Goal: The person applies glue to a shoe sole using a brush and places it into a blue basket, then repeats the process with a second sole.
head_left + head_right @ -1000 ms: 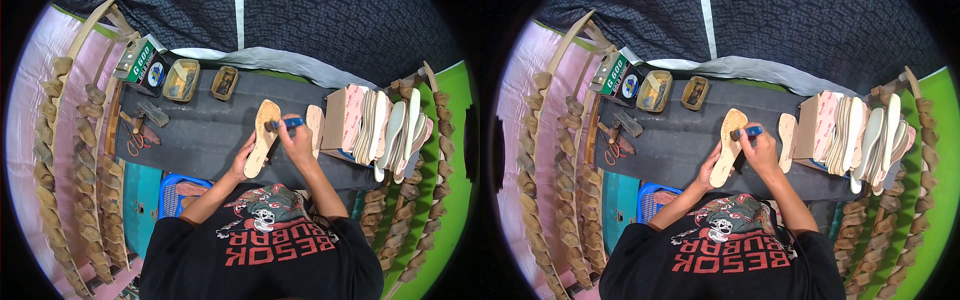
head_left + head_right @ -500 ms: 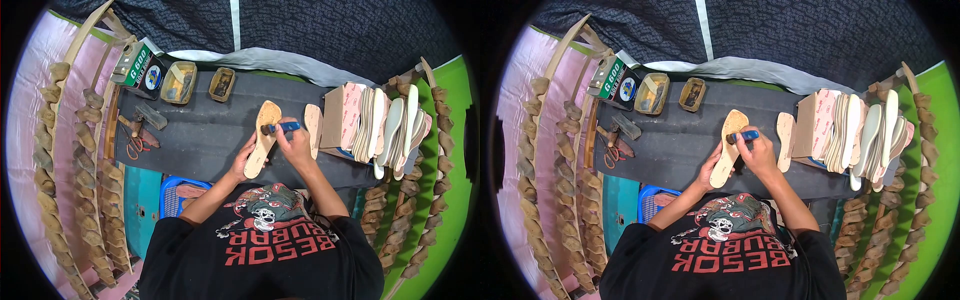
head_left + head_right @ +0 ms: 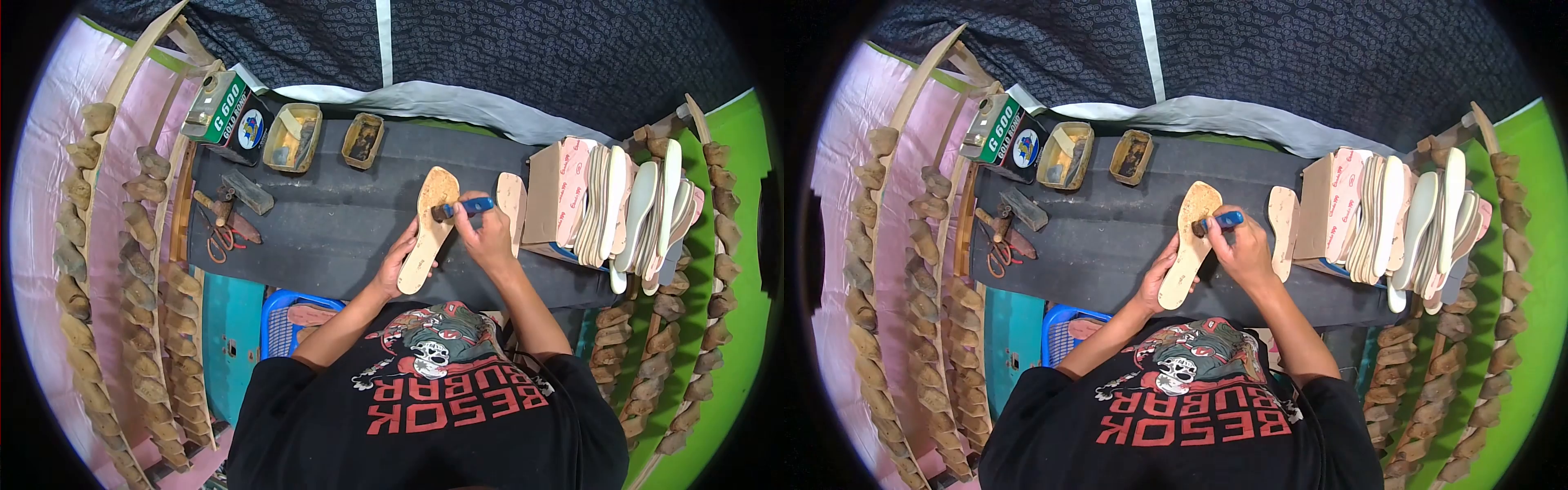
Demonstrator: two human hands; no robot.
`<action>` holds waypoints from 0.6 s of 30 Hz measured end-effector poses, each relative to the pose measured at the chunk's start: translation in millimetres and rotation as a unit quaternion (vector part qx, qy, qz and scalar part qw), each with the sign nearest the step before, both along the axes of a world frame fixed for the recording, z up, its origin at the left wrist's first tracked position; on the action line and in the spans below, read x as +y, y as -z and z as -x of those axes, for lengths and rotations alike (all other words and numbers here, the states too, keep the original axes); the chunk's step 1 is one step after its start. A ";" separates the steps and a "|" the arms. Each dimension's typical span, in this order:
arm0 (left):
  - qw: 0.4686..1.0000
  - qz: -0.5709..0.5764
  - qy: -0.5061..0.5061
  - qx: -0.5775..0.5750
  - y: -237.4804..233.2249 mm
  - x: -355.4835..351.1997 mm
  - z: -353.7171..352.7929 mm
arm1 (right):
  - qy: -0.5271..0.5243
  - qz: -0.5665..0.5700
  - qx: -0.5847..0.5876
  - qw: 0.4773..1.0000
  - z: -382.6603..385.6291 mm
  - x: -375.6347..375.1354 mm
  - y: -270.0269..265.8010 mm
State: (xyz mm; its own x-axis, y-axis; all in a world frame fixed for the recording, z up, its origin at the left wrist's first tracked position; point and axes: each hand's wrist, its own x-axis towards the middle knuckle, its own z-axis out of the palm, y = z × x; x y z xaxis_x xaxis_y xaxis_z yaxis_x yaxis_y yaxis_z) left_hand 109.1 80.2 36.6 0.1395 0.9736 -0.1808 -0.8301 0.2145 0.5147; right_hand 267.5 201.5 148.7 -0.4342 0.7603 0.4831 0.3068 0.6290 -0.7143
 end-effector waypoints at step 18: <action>0.999 -0.017 -0.010 -0.034 3.8 2.8 -1.2 | -0.015 -0.041 -0.019 0.999 3.3 7.7 -6.5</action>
State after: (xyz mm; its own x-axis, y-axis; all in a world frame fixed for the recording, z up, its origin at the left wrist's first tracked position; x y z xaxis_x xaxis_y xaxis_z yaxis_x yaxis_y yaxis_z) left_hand 110.4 83.1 32.8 0.1310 0.9815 -0.1393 -0.8669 0.1816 0.4642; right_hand 264.2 209.2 155.2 -0.4759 0.7053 0.5254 0.3131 0.6942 -0.6482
